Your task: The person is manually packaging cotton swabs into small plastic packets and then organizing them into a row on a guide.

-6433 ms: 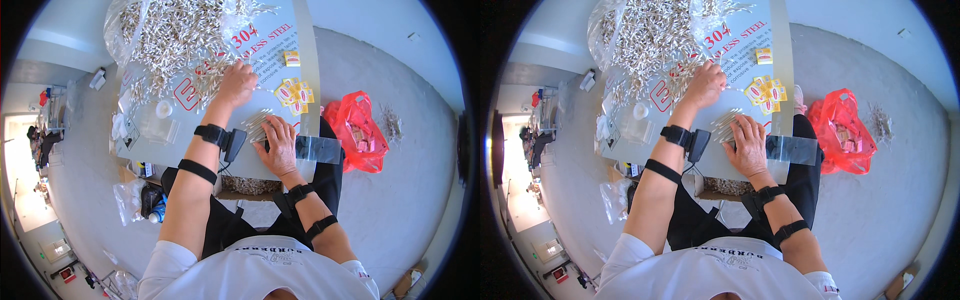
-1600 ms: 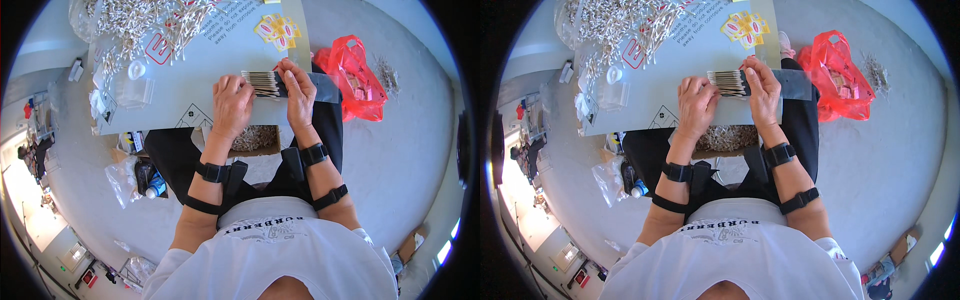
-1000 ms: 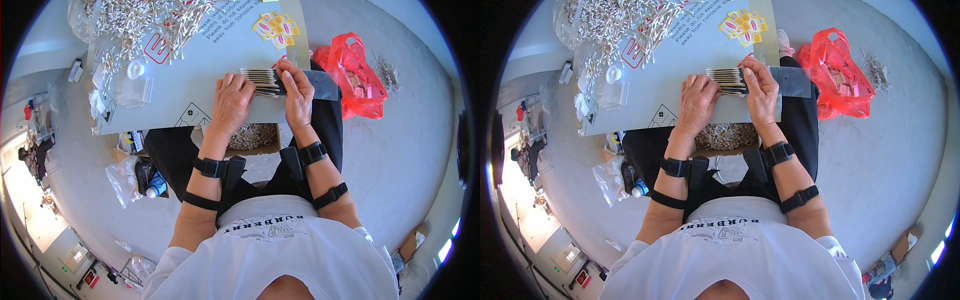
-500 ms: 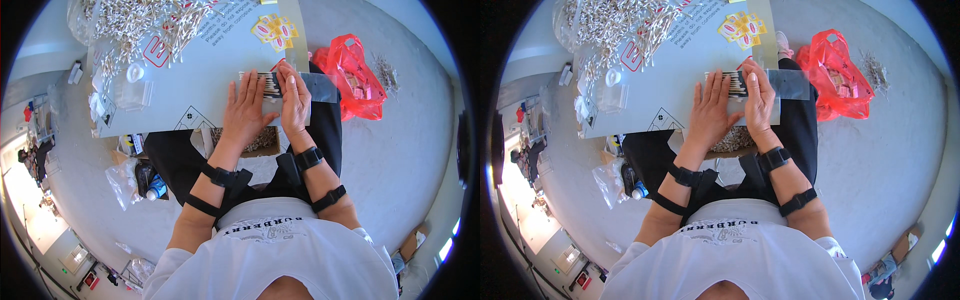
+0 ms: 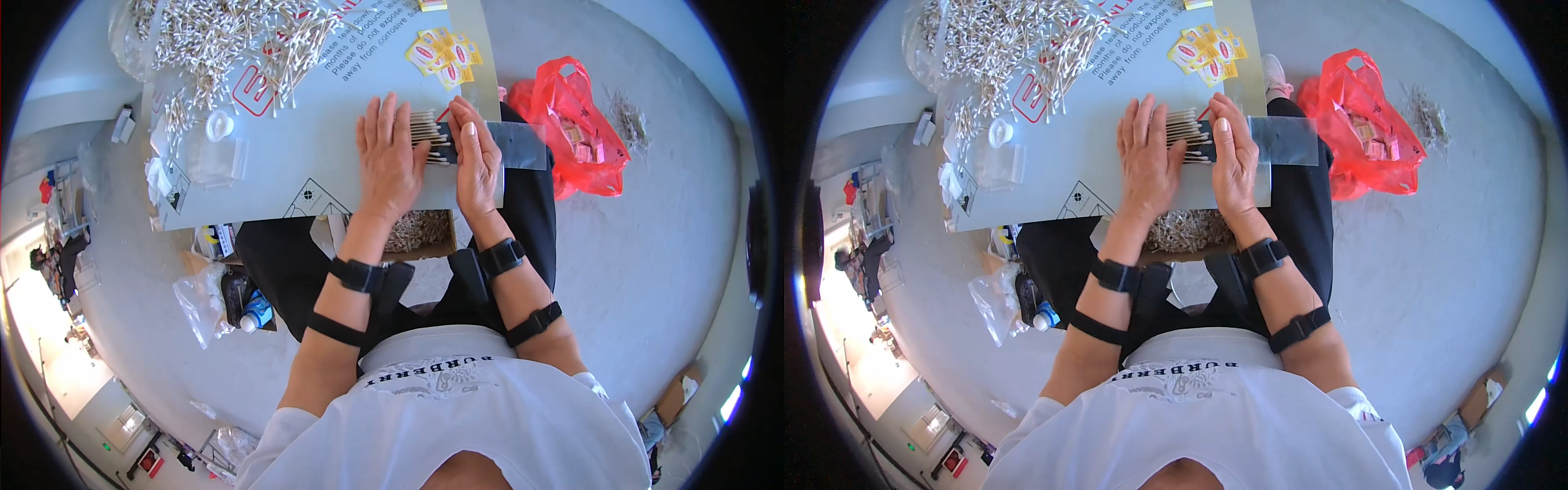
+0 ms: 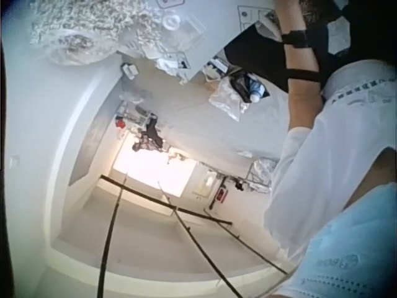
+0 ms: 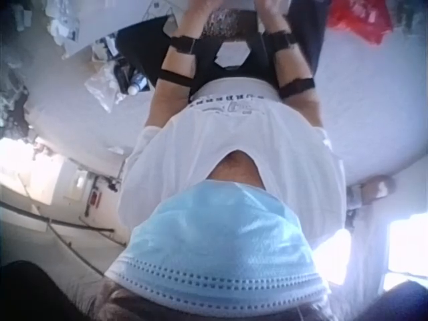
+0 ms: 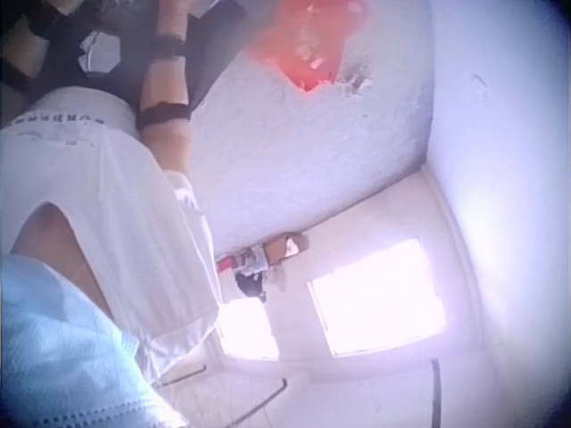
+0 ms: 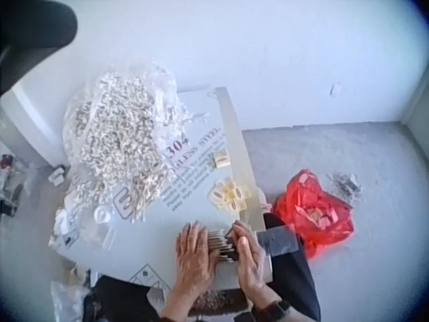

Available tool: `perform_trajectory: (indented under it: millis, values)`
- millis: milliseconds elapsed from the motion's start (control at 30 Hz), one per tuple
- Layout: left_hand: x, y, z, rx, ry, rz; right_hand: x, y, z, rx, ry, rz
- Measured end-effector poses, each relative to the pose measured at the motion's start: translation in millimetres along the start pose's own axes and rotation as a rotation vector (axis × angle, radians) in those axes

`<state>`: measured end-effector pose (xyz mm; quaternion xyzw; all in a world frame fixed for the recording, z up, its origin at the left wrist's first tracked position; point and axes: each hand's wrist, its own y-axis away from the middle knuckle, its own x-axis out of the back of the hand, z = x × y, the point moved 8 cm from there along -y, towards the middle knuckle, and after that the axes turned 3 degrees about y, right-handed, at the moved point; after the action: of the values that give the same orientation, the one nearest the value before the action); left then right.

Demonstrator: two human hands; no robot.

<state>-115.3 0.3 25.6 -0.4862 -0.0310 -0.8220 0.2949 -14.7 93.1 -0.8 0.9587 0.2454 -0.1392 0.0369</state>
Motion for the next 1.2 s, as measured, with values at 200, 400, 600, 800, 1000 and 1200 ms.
perform_trajectory:
  millis: [200, 400, 600, 800, 1000, 1200]
  values:
    - [-12, -8, 0, -0.093, -0.122, -0.235, -2, -10, 2, -0.014, -0.031, -0.02]
    - [-11, 9, 8, -0.096, -0.097, -0.221, -1, -3, 0, -0.015, 0.029, -0.048]
    - [-19, 7, 4, -0.074, -0.196, -0.227, -2, -2, 1, 0.01, 0.06, -0.022]
    - [-16, 13, 8, -0.023, -0.16, -0.248, -3, 0, -1, -0.013, 0.013, -0.026]
    - [-19, 10, 7, 0.003, -0.203, -0.247, -6, 1, 0, -0.031, -0.003, -0.036]
    - [-24, 10, 5, 0.0, -0.241, -0.258, -8, -4, 1, -0.02, 0.006, -0.051]
